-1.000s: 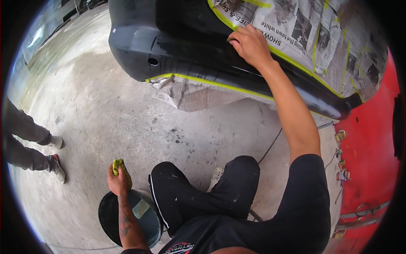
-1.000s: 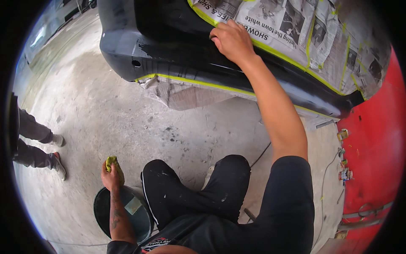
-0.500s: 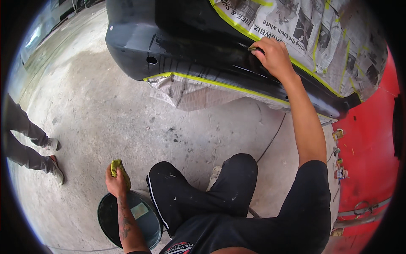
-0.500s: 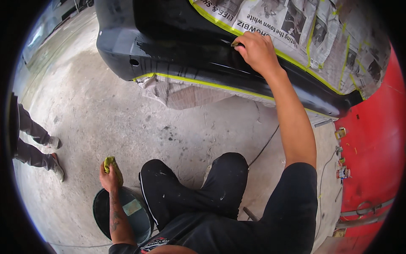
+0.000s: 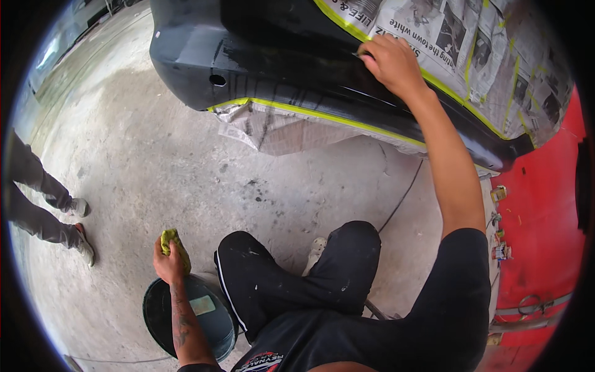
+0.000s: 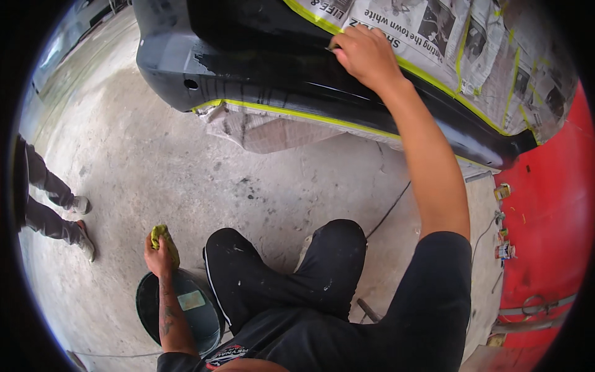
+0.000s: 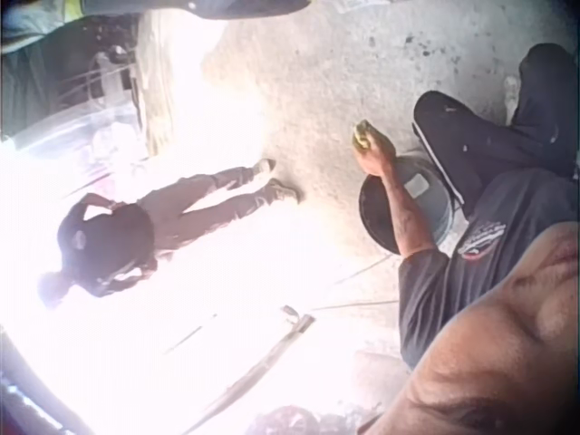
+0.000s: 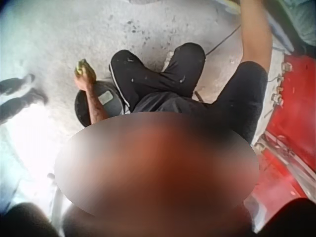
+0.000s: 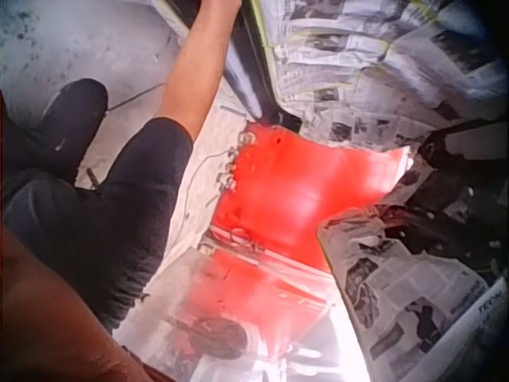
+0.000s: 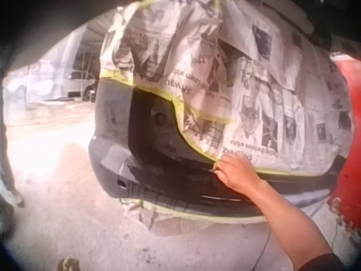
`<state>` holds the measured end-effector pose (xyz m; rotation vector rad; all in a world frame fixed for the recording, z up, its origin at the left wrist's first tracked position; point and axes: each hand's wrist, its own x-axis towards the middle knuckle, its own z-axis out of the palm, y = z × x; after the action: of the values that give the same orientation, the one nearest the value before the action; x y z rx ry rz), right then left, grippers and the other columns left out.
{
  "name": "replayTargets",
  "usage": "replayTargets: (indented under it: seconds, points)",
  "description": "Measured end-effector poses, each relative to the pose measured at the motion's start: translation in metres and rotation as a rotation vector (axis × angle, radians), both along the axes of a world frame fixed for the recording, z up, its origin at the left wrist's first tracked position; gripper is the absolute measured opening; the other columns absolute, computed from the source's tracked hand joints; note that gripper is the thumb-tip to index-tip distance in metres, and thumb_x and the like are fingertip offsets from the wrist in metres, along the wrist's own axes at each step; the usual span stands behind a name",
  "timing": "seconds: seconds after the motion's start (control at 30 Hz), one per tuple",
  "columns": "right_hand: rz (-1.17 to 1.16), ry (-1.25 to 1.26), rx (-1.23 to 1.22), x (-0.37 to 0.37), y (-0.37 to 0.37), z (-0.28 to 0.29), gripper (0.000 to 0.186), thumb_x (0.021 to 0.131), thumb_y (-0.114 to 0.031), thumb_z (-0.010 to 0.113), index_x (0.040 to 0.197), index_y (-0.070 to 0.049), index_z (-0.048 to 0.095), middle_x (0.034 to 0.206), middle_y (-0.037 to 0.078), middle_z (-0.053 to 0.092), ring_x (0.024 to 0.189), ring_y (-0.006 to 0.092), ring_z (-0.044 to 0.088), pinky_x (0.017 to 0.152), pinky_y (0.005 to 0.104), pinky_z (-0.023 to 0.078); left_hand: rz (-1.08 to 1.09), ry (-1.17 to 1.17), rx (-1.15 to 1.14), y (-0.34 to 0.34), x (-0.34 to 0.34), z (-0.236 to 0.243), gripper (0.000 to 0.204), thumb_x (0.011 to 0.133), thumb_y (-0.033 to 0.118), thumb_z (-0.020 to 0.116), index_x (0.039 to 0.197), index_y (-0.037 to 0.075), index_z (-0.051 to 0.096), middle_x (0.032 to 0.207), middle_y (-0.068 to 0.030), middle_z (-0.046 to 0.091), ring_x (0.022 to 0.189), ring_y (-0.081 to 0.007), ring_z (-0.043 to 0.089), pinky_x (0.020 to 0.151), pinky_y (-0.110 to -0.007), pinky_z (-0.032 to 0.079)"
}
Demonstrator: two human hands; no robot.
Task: Wet sanding a freshly painted car bumper to smooth the surface.
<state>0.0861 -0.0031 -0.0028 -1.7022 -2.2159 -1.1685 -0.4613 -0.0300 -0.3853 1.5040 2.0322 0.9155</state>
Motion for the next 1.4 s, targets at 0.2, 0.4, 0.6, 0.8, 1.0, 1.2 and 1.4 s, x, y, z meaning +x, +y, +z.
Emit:
replayTargets:
  seconds: [0.2, 0.4, 0.6, 0.8, 1.0, 1.2, 1.4]
  points:
    - [0.096, 0.020, 0.025, -0.004, 0.010, -0.004, 0.013, 0.084, -0.016, 0.074, 0.095, -0.013, 0.070, 0.090, 0.003, 0.066, 0.095, 0.0247, 0.063, 0.084, 0.0399, 0.046, 0.032, 0.056, -0.021, 0.002, 0.006, 0.001, 0.042, 0.090, 0.037, 0.067, 0.126, 0.015, 0.069, 0.112, -0.0165, 0.074, 0.103, -0.0364, 0.071, 0.087, -0.045, 0.054]
    - [0.013, 0.043, -0.003, 0.011, -0.012, -0.005, 0.013, 0.084, -0.016, 0.073, 0.095, -0.012, 0.069, 0.091, 0.004, 0.067, 0.095, 0.0252, 0.064, 0.083, 0.0408, 0.048, 0.013, 0.037, -0.019, -0.002, 0.001, 0.004, 0.041, 0.090, 0.033, 0.068, 0.125, 0.014, 0.069, 0.115, -0.0153, 0.073, 0.105, -0.0350, 0.071, 0.089, -0.043, 0.054]
    - [0.101, 0.031, 0.004, -0.011, 0.019, -0.002, 0.012, 0.085, -0.015, 0.072, 0.096, -0.011, 0.070, 0.090, 0.005, 0.066, 0.095, 0.0265, 0.063, 0.083, 0.0416, 0.048, 0.026, 0.039, -0.076, 0.001, 0.008, 0.009, 0.043, 0.090, 0.036, 0.067, 0.127, 0.014, 0.068, 0.115, -0.0152, 0.073, 0.107, -0.0351, 0.070, 0.091, -0.044, 0.053]
    - [0.018, 0.031, 0.005, 0.008, -0.006, -0.004, 0.011, 0.084, -0.015, 0.072, 0.095, -0.012, 0.070, 0.091, 0.004, 0.066, 0.095, 0.0259, 0.064, 0.082, 0.0420, 0.049, 0.005, -0.020, -0.026, 0.000, -0.001, 0.001, 0.045, 0.090, 0.037, 0.068, 0.128, 0.014, 0.068, 0.116, -0.0154, 0.073, 0.107, -0.0352, 0.070, 0.091, -0.044, 0.053]
    - [0.114, 0.079, 0.008, -0.009, 0.021, -0.005, 0.011, 0.086, -0.012, 0.070, 0.095, -0.008, 0.070, 0.090, 0.007, 0.067, 0.093, 0.0305, 0.064, 0.081, 0.0426, 0.049, 0.004, 0.040, -0.063, 0.003, 0.006, 0.002, 0.042, 0.091, 0.036, 0.068, 0.126, 0.013, 0.068, 0.115, -0.0144, 0.073, 0.104, -0.0351, 0.070, 0.088, -0.045, 0.054]
    - [-0.180, 0.039, -0.059, 0.002, -0.038, 0.006, 0.010, 0.087, -0.018, 0.069, 0.096, -0.015, 0.072, 0.093, 0.003, 0.068, 0.097, 0.0255, 0.064, 0.085, 0.0420, 0.045, 0.042, 0.007, -0.056, -0.003, -0.001, 0.007, 0.044, 0.089, 0.039, 0.068, 0.127, 0.016, 0.069, 0.115, -0.0157, 0.073, 0.105, -0.0355, 0.070, 0.089, -0.045, 0.054]
    - [-0.118, 0.314, -0.026, -0.011, -0.059, -0.003, 0.020, 0.091, -0.023, 0.070, 0.107, -0.012, 0.068, 0.100, 0.007, 0.070, 0.101, 0.0290, 0.065, 0.086, 0.0420, 0.046, 0.054, 0.058, -0.020, 0.001, 0.004, 0.001, 0.041, 0.089, 0.036, 0.069, 0.123, 0.014, 0.070, 0.112, -0.0142, 0.074, 0.102, -0.0352, 0.071, 0.087, -0.044, 0.055]
